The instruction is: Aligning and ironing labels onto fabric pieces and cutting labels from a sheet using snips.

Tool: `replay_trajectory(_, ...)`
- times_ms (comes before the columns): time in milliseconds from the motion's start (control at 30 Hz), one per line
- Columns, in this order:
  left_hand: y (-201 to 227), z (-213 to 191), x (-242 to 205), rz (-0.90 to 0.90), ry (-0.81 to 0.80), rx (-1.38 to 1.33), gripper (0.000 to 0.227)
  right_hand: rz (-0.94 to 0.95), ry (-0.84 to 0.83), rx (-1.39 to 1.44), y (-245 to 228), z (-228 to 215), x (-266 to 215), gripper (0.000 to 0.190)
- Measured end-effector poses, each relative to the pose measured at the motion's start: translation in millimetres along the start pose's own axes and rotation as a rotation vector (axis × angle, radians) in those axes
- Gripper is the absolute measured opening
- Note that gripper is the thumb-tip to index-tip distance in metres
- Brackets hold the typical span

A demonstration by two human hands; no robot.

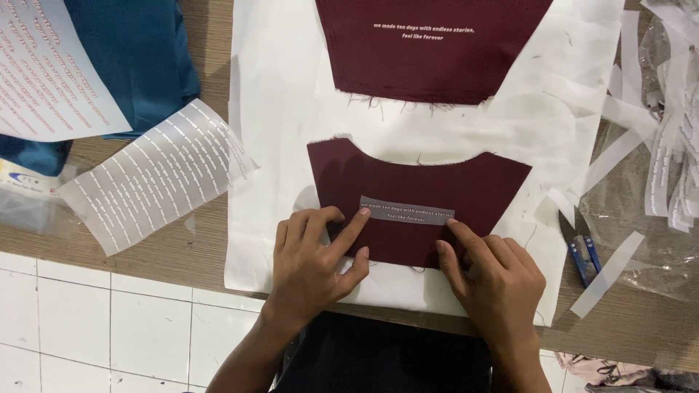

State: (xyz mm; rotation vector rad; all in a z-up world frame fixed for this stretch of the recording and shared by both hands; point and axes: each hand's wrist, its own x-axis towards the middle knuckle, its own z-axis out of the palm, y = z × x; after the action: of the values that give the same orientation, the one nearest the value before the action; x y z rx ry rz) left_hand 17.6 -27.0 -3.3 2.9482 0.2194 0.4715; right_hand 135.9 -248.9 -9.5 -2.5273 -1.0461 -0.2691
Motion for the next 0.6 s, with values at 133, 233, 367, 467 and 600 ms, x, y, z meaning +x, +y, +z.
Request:
replay_trajectory(133,-0.1,0.1,-0.6,-0.007,-0.003,-0.009,0.047,-0.003,-0.005,-0.017,0.0,0.0,-0.1,0.021)
replay_trajectory(233,0.1,-0.7,0.0,-0.005,-0.027,-0.016,0.048,0.024,-0.018,-0.014,0.2,0.4,-0.6,0.020)
replay_trajectory(367,-0.2,-0.4,-0.9,-0.007,0.004,-0.033,0.046,0.014,0.003,-0.009,0.8,1.5,-2.0,0.019)
replay_trajectory(467,-0.2,0.1,-1.7,-0.005,0.007,-0.033,0.046,0.013,0.004,0.006,0.7,1.1,-1.7,0.019)
replay_trajectory(600,-0.7,0.4,-2.5,-0.011,-0.017,-0.034,0.045,0.007,-0.013,-0.009,2.0,0.9,-2.5,0.020)
